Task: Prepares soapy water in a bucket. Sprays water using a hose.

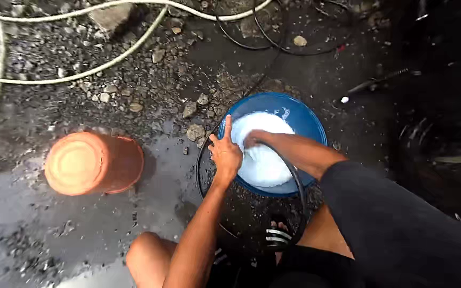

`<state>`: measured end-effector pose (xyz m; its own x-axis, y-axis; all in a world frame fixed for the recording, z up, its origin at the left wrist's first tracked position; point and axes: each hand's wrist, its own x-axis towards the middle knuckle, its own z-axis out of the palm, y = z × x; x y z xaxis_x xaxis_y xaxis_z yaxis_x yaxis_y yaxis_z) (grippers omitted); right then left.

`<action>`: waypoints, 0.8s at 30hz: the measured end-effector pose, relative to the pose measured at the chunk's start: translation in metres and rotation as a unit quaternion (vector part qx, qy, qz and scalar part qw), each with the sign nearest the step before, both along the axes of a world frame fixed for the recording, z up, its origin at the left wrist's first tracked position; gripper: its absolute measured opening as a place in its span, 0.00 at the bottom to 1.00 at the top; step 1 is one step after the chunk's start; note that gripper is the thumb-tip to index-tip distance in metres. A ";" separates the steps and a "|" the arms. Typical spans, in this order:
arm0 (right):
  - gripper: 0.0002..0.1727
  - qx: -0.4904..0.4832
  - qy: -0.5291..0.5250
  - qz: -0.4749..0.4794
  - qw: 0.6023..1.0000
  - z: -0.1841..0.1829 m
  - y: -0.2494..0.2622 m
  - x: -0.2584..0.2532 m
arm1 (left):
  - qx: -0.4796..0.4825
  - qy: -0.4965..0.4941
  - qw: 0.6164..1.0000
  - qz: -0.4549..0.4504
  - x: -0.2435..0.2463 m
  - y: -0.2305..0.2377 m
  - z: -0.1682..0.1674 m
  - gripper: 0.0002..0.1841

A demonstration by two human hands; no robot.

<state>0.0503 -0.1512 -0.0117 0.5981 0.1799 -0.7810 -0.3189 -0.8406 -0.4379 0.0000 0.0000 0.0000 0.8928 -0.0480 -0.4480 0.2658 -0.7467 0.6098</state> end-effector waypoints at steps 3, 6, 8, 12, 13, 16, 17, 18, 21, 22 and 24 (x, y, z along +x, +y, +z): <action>0.22 -0.015 0.025 0.076 0.997 -0.023 0.033 0.007 | -0.015 0.000 1.000 -0.001 -0.007 0.005 0.006 0.48; 0.23 -0.058 0.074 0.177 0.980 -0.047 0.031 -0.023 | -0.023 -0.003 1.000 -0.004 -0.011 0.005 0.006 0.50; 0.19 -0.075 0.089 0.214 0.970 -0.067 -0.001 -0.036 | -0.015 -0.008 1.000 -0.001 -0.009 0.003 0.002 0.51; 0.14 -0.159 0.132 0.209 0.956 -0.077 -0.043 -0.016 | 0.004 -0.011 1.000 0.000 -0.004 -0.002 -0.003 0.50; 0.14 -0.166 0.122 0.189 0.960 -0.078 -0.050 -0.007 | 0.013 -0.003 1.000 0.001 -0.002 -0.003 -0.003 0.50; 0.16 -0.179 0.084 0.128 0.972 -0.062 -0.055 0.022 | 0.042 0.016 0.999 0.005 0.006 -0.004 -0.003 0.51; 0.14 -0.187 0.078 0.111 0.973 -0.052 -0.055 0.030 | 0.041 0.016 0.999 0.005 0.006 -0.004 -0.002 0.51; 0.11 -0.193 0.079 0.095 0.973 -0.044 -0.055 0.035 | 0.039 0.018 0.999 0.004 0.006 -0.004 -0.002 0.51; 0.08 -0.195 0.091 0.062 0.975 -0.036 -0.060 0.048 | 0.032 0.019 0.999 0.008 0.006 -0.003 -0.001 0.51; 0.08 -0.192 0.093 0.060 0.975 -0.033 -0.061 0.049 | 0.033 0.019 0.999 0.009 0.006 -0.002 -0.002 0.52; 0.09 -0.189 0.091 0.073 0.975 -0.031 -0.066 0.052 | 0.035 0.020 0.999 0.008 0.006 -0.002 -0.002 0.53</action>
